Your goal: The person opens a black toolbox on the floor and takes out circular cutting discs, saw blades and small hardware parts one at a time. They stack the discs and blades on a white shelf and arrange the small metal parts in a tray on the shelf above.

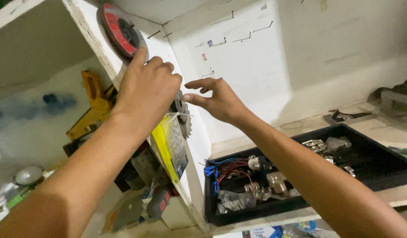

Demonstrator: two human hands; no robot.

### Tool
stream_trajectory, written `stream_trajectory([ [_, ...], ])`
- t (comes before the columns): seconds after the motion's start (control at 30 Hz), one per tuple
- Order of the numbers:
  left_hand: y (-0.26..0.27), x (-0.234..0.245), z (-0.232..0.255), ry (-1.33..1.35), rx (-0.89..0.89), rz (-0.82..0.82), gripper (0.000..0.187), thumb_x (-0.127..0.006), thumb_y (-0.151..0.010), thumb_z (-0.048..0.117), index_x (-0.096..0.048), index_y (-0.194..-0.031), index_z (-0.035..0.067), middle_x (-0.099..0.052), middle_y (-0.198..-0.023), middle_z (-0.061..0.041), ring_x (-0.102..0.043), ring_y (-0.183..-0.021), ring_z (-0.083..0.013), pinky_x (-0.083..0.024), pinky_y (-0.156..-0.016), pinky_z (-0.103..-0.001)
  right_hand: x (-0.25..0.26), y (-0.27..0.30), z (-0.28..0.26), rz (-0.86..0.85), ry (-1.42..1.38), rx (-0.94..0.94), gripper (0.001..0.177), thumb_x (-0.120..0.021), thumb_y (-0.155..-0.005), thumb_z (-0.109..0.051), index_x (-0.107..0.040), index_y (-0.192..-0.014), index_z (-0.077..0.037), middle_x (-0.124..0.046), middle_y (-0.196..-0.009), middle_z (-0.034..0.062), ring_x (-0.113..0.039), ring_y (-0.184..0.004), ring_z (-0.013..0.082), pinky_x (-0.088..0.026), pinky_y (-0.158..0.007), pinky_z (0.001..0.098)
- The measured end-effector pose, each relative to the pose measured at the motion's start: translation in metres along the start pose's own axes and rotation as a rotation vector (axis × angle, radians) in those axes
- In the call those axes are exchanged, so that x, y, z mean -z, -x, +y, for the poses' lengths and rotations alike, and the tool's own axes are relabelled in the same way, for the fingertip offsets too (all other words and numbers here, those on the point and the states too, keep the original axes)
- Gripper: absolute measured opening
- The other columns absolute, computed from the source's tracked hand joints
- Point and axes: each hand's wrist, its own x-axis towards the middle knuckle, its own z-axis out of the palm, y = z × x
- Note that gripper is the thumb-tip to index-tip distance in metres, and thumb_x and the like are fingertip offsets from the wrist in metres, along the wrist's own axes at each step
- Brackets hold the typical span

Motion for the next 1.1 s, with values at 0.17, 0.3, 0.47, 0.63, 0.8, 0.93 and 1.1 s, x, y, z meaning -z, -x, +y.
stream_trajectory([
  [0.17,0.015,0.027,0.017,0.162,0.046,0.140,0.009,-0.071,-0.081,0.010,-0.079,-0.084,0.015,-0.076,-0.092,-0.007,-0.071,-0.101,-0.0214,-0.042,-0.109,-0.044,0.030,0.042,-0.032,-0.048,0.040,-0.048,0.048,-0.073,-0.091,-0.039,-0.071,-0.125,-0.005,-0.072,-0.122,0.0138,-0.071,-0.111,0.0234,-0.062,-0.088,0.0356],
  [0.3,0.026,0.049,0.046,0.335,0.093,0.235,0.010,-0.072,-0.081,0.010,-0.080,-0.087,0.013,-0.077,-0.094,-0.009,-0.071,-0.101,-0.0221,-0.042,-0.111,-0.047,0.053,0.074,-0.059,-0.067,0.147,-0.085,0.047,-0.072,-0.092,-0.039,-0.071,-0.123,-0.004,-0.071,-0.124,0.0126,-0.071,-0.110,0.0213,-0.063,-0.086,0.0335],
  [0.47,0.044,0.067,0.091,0.589,0.160,0.387,0.019,-0.072,-0.083,0.001,-0.080,-0.099,0.009,-0.077,-0.102,-0.011,-0.070,-0.106,-0.0228,-0.043,-0.112,-0.047,0.085,0.127,-0.088,-0.078,0.330,-0.106,0.042,-0.076,-0.093,-0.033,-0.071,-0.124,-0.004,-0.071,-0.126,0.0124,-0.071,-0.110,0.0216,-0.061,-0.087,0.0339],
  [0.63,0.058,0.086,0.155,1.006,0.203,0.439,0.028,-0.069,-0.081,-0.007,-0.079,-0.104,0.004,-0.076,-0.106,-0.014,-0.070,-0.107,-0.0277,-0.046,-0.107,-0.047,0.118,0.192,-0.109,-0.121,0.441,-0.097,0.039,-0.076,-0.092,-0.025,-0.071,-0.124,-0.004,-0.069,-0.129,0.0118,-0.071,-0.108,0.0208,-0.061,-0.086,0.0330],
  [0.8,0.079,0.115,0.231,1.306,0.210,0.483,0.026,-0.072,-0.082,0.001,-0.076,-0.108,-0.001,-0.074,-0.109,-0.016,-0.068,-0.111,-0.0311,-0.049,-0.105,-0.046,0.147,0.260,-0.114,-0.177,0.600,-0.203,0.039,-0.079,-0.087,-0.026,-0.074,-0.121,-0.008,-0.071,-0.129,0.0116,-0.074,-0.099,0.0202,-0.061,-0.084,0.0327],
  [0.93,0.095,0.140,0.289,1.592,0.237,0.352,0.013,-0.070,-0.091,0.006,-0.075,-0.102,0.001,-0.072,-0.106,-0.016,-0.068,-0.107,-0.0338,-0.052,-0.098,-0.045,0.165,0.314,-0.110,-0.251,0.703,-0.190,0.037,-0.082,-0.085,-0.026,-0.075,-0.116,-0.007,-0.075,-0.119,0.0114,-0.074,-0.107,0.0228,-0.059,-0.091,0.0358],
  [1.1,0.106,0.156,0.360,1.827,0.231,0.362,0.016,-0.065,-0.095,0.009,-0.072,-0.107,0.003,-0.072,-0.108,-0.013,-0.069,-0.105,-0.0334,-0.054,-0.093,-0.043,0.177,0.384,-0.103,-0.350,0.674,-0.409,0.033,-0.080,-0.081,-0.019,-0.076,-0.110,-0.005,-0.077,-0.108,0.0114,-0.075,-0.097,0.0253,-0.059,-0.085,0.0367],
])
